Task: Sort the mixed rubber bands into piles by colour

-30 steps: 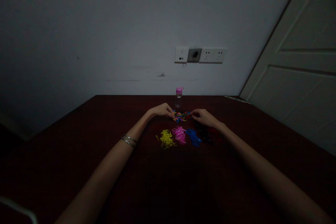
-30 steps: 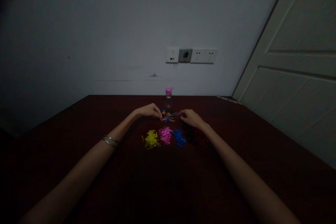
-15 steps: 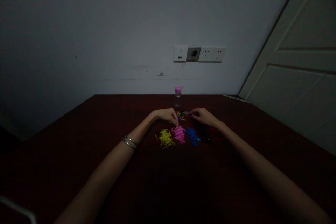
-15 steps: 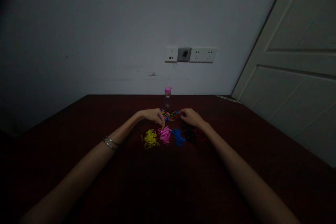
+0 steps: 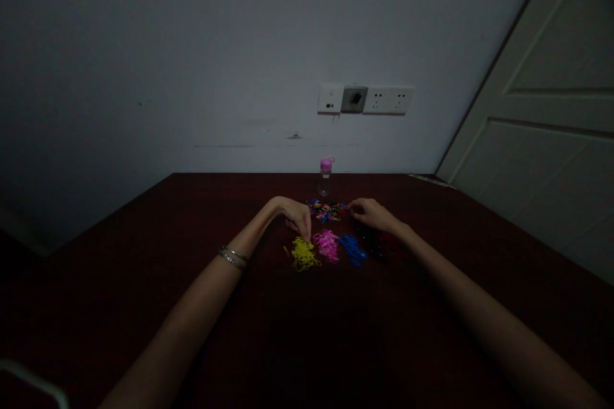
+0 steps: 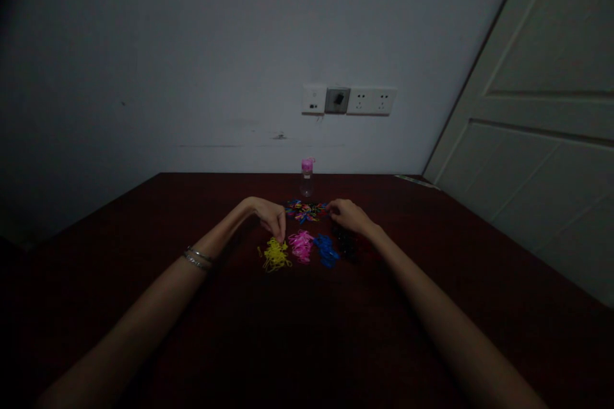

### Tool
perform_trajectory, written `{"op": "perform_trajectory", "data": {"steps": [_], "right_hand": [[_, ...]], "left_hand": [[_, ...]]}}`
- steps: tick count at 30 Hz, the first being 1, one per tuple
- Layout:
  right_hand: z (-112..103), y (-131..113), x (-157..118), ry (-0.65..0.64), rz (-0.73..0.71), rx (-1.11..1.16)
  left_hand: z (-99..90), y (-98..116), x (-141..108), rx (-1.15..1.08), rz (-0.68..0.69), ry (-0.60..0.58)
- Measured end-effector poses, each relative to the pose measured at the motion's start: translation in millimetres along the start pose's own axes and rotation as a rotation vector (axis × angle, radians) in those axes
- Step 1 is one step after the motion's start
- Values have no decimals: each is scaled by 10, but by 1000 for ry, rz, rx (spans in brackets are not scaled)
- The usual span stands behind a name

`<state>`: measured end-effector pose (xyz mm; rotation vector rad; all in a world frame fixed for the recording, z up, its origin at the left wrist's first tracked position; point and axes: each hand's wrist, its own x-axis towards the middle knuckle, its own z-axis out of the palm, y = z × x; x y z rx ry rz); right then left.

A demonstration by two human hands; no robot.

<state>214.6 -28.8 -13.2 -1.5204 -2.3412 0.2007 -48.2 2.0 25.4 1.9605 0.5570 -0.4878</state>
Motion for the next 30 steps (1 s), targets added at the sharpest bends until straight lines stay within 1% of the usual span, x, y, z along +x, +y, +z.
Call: {"op": "perform_trajectory", "data": {"steps": [2,5,8,12,16,19,21,22,24,27,28,30], "right_hand": [[11,11,-5,9,-1,-1],[35,26,-10,17,-11,15],[64,32,-11,17,-15,14],[100,27,-12,27,-24,-5],[89,25,-4,50,-41,26],[6,26,14,46,-57,156],[-82,13,16,-8,-60,298],[-130,-1,11,-60,-56,366],[-219,-41,-15,-210,-38,465],[-306,-112,-75,-445,-32,517],[-320,-131,-93,-487,-35,524],[-331,-152,-117,-502,-33,533]], "left_hand": [[-1,5,-12,12,-2,21],[-17,12,-49,4,-38,109],[-62,-4,-100,-24,-32,254],[-127,-83,-153,-36,-27,453],[-153,-181,-156,-28,-10,591],[-167,-246,-120,-24,-5,685],[-182,-288,-83,-30,2,741],[-190,-308,-65,-30,5,765],[-203,-347,-34,-11,7,809],[-211,-392,-7,59,-15,878],[-210,-403,-3,82,-27,892],[-209,-421,4,117,-42,893]]}}
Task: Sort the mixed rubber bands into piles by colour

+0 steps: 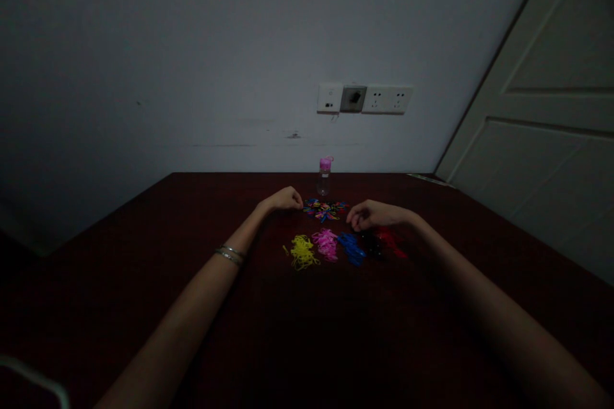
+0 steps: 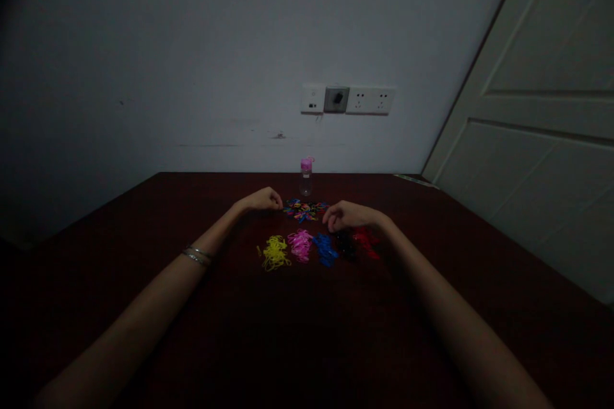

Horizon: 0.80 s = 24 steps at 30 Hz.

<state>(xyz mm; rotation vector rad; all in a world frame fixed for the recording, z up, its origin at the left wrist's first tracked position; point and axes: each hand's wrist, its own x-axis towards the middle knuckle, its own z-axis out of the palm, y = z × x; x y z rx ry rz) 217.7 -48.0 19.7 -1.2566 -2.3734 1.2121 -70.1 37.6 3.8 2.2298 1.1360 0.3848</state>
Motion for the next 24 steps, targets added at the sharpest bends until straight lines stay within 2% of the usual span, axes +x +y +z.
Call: {"op": "perform_trajectory", "data": {"steps": [8,16,24], "right_hand": [[-58,134,25,183,-2,-52],[-46,228,49,216,5,-52],[-35,252,60,225,12,-94]], "left_hand": [[75,-18,33,40,75,-83],[152,8,54,51,95,-51],[158,87,11,-13,106,-132]]}}
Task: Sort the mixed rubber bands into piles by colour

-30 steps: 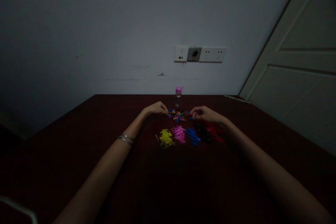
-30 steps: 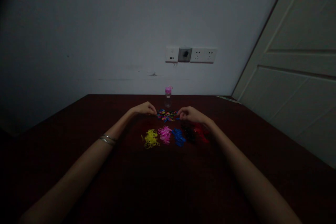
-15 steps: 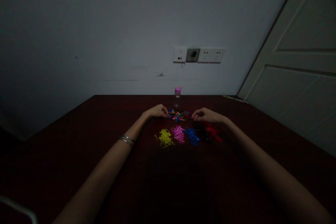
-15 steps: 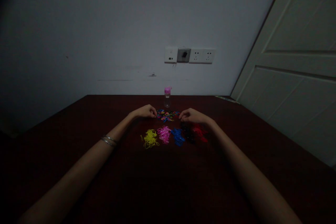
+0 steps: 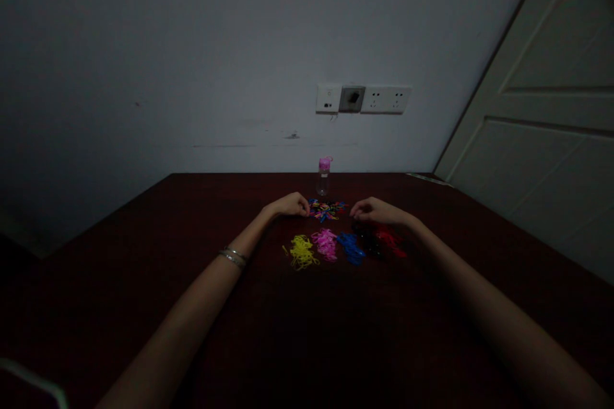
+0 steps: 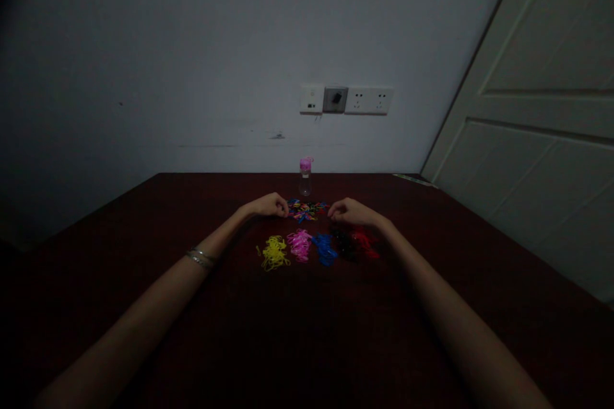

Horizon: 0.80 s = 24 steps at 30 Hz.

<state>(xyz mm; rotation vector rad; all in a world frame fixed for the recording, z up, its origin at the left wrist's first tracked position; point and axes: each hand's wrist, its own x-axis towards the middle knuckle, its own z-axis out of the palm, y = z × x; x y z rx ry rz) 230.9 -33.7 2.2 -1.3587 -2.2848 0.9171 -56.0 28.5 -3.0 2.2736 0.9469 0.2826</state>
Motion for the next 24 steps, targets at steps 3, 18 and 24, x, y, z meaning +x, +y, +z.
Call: {"op": "perform_trajectory", "data": {"steps": [3,18,24], "right_hand": [[15,16,15,-1,-12,-24],[18,23,18,24,-29,-43],[24,35,45,88,-26,-47]], "left_hand": [[9,12,-3,-8,-28,10],[0,138,14,61,37,-63],[143,570,71,7,165,-67]]}}
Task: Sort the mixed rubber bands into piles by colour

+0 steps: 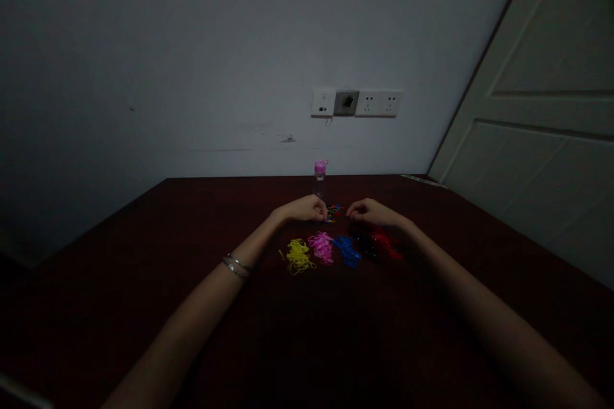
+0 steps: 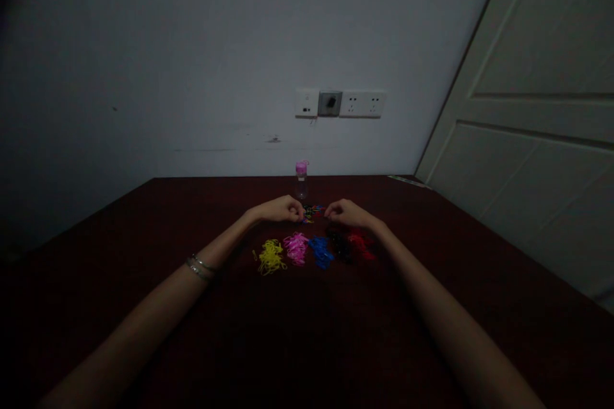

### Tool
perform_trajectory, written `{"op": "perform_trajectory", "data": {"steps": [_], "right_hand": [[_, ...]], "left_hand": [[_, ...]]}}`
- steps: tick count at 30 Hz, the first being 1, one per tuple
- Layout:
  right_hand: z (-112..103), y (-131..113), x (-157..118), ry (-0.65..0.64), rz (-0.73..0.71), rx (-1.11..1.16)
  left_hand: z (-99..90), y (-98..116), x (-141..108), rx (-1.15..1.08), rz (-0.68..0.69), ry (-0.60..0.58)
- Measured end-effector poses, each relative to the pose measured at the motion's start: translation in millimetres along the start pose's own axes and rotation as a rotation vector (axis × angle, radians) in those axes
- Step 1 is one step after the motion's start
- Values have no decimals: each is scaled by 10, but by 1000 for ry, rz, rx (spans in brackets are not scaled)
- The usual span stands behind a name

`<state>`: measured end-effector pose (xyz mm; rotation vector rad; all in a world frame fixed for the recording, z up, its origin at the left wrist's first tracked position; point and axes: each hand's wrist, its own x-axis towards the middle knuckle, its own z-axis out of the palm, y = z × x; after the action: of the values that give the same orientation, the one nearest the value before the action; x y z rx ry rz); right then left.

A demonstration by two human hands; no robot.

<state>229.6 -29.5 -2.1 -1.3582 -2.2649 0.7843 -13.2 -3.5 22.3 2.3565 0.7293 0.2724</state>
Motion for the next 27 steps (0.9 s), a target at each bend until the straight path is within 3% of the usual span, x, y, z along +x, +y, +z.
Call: {"op": "perform_trajectory", "data": {"steps": [4,7,13,18,27], "right_hand": [[3,13,0,7,-15,3],[1,-10,-7,15,-25,1],[6,-225,-36,-31,-58,-52],[46,-462,-75,-166,-216,-152],[232,-635,-65,-264,-307,-184]], "left_hand": [[217,197,147,43,57,-75],[291,196,235,68,76,-106],[158,62,212,3,31,-165],[128,-15,174,10,10,-277],[174,-14,178,58,-6,-257]]}}
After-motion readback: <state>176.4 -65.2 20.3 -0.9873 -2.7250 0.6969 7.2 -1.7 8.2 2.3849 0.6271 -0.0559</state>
